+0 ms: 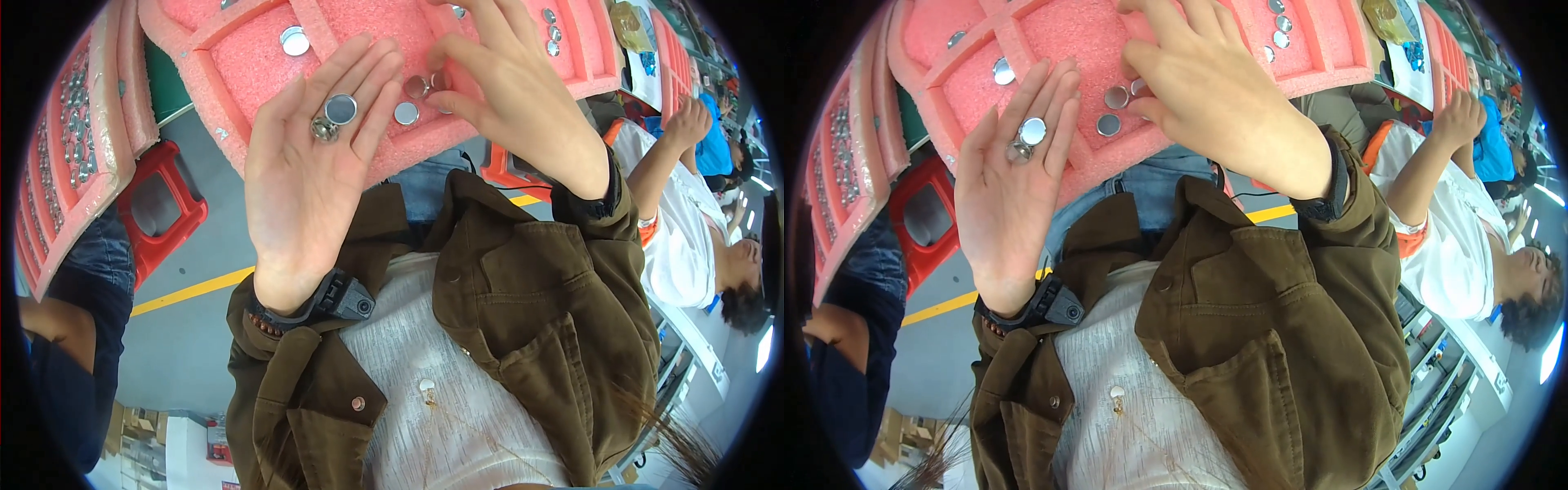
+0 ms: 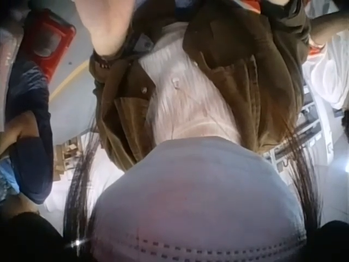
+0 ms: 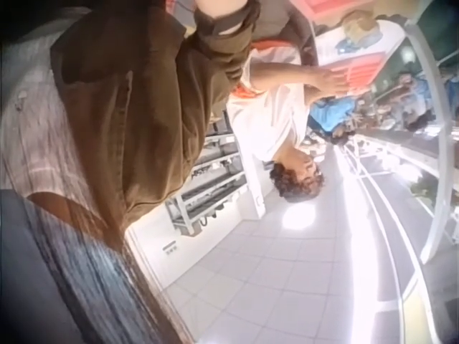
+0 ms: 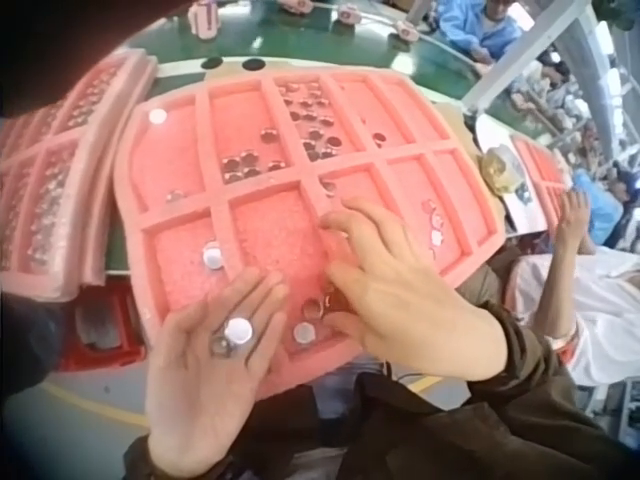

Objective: Sorting and preparing small electronic components into foam trays.

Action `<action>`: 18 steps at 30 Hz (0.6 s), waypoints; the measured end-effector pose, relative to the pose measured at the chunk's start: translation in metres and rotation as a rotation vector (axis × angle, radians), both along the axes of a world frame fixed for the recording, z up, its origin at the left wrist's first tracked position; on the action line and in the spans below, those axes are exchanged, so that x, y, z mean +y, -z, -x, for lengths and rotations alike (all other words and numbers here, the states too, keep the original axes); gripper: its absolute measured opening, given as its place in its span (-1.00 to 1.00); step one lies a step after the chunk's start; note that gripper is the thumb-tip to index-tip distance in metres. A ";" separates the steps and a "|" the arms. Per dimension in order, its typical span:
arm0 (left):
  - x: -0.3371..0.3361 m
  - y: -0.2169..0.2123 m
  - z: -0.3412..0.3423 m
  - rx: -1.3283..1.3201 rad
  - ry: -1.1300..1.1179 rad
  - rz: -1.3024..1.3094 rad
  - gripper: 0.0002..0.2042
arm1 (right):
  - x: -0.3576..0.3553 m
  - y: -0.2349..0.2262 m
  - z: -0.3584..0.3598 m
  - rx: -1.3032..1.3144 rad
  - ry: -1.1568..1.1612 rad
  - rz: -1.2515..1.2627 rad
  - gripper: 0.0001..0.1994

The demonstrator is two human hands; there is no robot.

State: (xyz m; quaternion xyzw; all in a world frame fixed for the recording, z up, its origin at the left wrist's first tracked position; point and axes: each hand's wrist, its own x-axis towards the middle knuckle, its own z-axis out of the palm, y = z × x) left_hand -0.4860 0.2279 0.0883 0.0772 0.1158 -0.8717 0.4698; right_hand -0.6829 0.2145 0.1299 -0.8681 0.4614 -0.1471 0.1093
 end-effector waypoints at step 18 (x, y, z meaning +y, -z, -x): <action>0.002 -0.008 -0.004 0.011 0.140 -0.005 -0.51 | 0.010 -0.028 -0.039 -0.355 0.130 0.001 -0.76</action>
